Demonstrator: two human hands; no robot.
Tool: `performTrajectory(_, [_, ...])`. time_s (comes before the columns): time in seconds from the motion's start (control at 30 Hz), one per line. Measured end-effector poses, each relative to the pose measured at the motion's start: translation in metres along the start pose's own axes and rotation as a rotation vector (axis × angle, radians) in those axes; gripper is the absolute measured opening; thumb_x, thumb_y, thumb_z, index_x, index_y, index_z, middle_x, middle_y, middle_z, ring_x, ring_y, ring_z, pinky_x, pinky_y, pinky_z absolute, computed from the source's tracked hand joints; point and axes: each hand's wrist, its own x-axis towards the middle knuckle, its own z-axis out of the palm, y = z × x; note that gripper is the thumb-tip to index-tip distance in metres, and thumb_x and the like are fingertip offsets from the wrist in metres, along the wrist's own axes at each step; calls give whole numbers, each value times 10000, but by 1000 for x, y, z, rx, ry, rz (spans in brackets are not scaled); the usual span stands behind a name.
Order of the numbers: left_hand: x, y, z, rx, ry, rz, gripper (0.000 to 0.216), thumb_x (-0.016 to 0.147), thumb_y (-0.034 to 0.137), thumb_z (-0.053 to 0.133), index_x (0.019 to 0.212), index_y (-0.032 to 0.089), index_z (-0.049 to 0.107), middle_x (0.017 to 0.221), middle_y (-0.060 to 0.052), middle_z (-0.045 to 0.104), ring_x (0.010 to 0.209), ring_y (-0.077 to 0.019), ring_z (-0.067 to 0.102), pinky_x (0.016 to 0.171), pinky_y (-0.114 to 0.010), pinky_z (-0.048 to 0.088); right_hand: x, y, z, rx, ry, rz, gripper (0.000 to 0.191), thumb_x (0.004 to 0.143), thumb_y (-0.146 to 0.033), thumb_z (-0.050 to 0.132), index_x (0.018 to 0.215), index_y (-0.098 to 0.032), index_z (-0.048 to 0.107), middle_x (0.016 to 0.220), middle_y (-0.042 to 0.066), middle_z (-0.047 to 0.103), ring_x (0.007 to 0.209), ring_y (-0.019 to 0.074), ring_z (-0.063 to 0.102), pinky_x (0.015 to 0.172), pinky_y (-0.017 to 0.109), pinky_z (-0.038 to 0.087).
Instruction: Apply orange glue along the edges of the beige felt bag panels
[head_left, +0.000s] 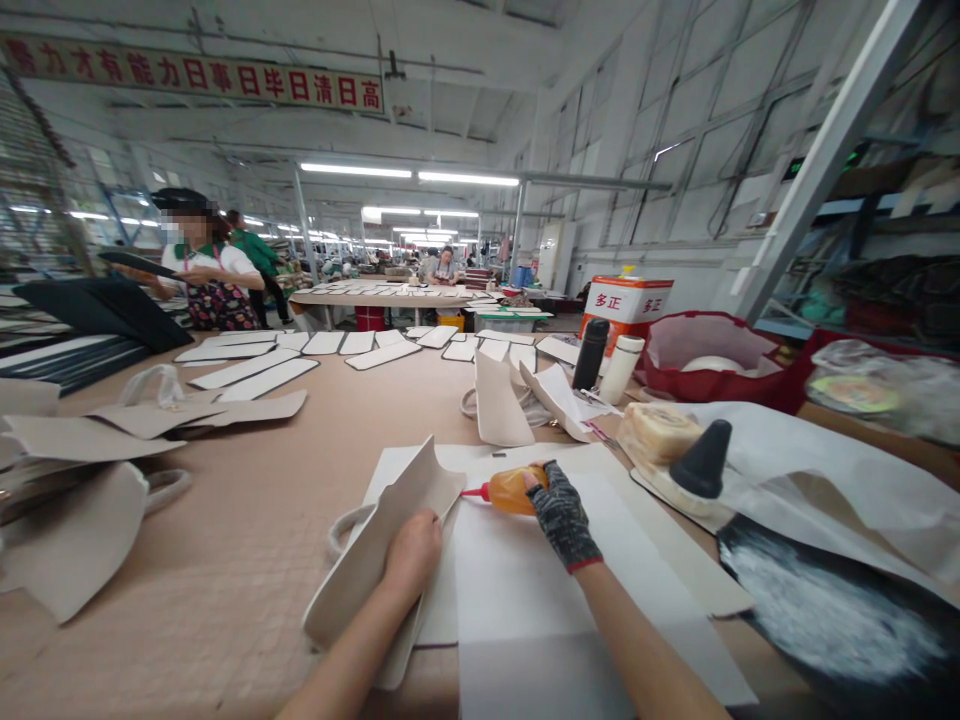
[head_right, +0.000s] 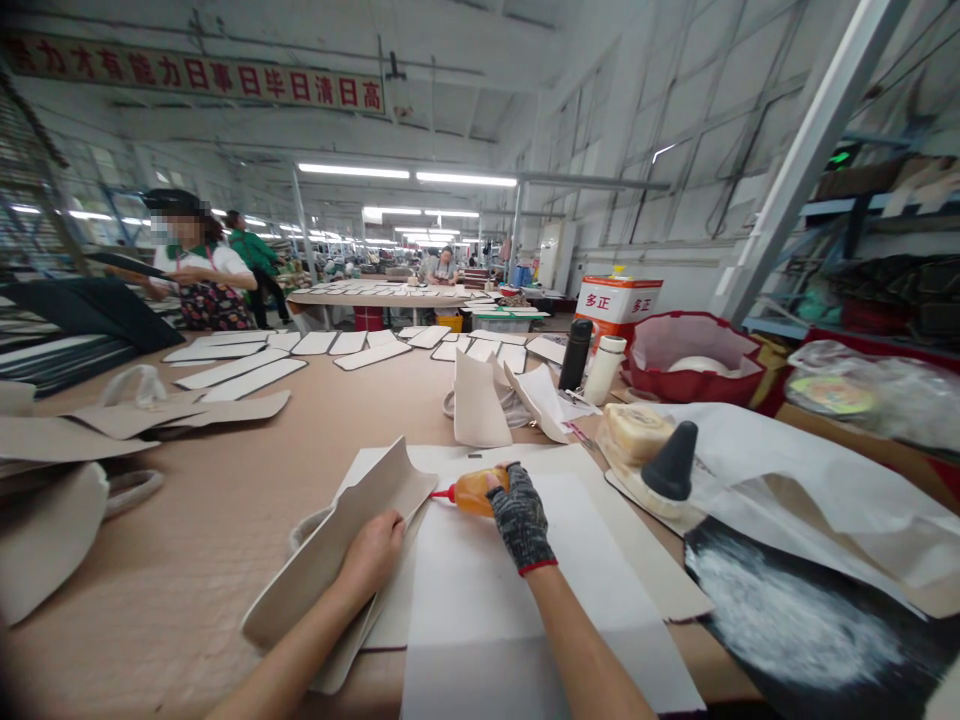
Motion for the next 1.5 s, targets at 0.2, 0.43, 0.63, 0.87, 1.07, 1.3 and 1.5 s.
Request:
performTrajectory(0.2, [0, 0, 1, 14, 4, 5, 282, 886, 223, 350, 888, 155, 623, 954, -101, 686, 889, -198, 623, 742, -263, 411, -3, 3, -1, 38, -25, 46, 393, 732, -538, 484, 891, -186, 556, 868, 92, 626, 786, 241, 587, 758, 360, 469])
performTrajectory(0.43, [-1, 2, -1, 29, -2, -4, 298, 896, 233, 340, 890, 151, 625, 948, -102, 689, 883, -193, 625, 723, -251, 404, -13, 4, -4, 38, -30, 54, 351, 732, -507, 498, 880, -195, 561, 831, 70, 630, 756, 228, 591, 693, 330, 476])
performTrajectory(0.63, [-3, 2, -1, 25, 8, 7, 290, 895, 237, 346, 881, 145, 621, 939, -109, 687, 873, -202, 627, 714, -263, 400, -21, 1, -8, 43, -53, 47, 333, 733, -506, 505, 855, -202, 562, 815, 60, 626, 743, 217, 588, 724, 329, 475])
performTrajectory(0.87, [-3, 3, -2, 20, 15, 16, 289, 897, 235, 345, 867, 143, 618, 932, -113, 685, 863, -197, 625, 714, -261, 399, -33, -3, -13, 57, -105, 66, 319, 746, -490, 500, 860, -197, 555, 791, 48, 616, 713, 206, 578, 685, 319, 480])
performTrajectory(1.07, [-3, 3, -1, 15, 18, 21, 290, 892, 222, 351, 865, 139, 627, 918, -112, 687, 852, -190, 621, 718, -261, 402, -46, -12, -17, 50, -193, 197, 377, 744, -524, 473, 910, -193, 544, 844, 60, 611, 662, 182, 572, 518, 258, 473])
performTrajectory(1.3, [2, -2, 4, 5, 22, 33, 277, 883, 222, 370, 886, 146, 636, 921, -109, 689, 853, -196, 625, 704, -258, 409, -62, -21, -23, 56, -255, 257, 437, 718, -552, 449, 944, -183, 513, 835, 59, 570, 619, 177, 559, 349, 227, 441])
performTrajectory(1.5, [2, -3, 4, -3, 23, 39, 278, 877, 223, 375, 892, 146, 641, 926, -115, 691, 859, -203, 624, 706, -262, 413, -75, -26, -28, 76, -298, 285, 421, 714, -529, 448, 938, -178, 509, 812, 49, 549, 590, 163, 551, 329, 223, 446])
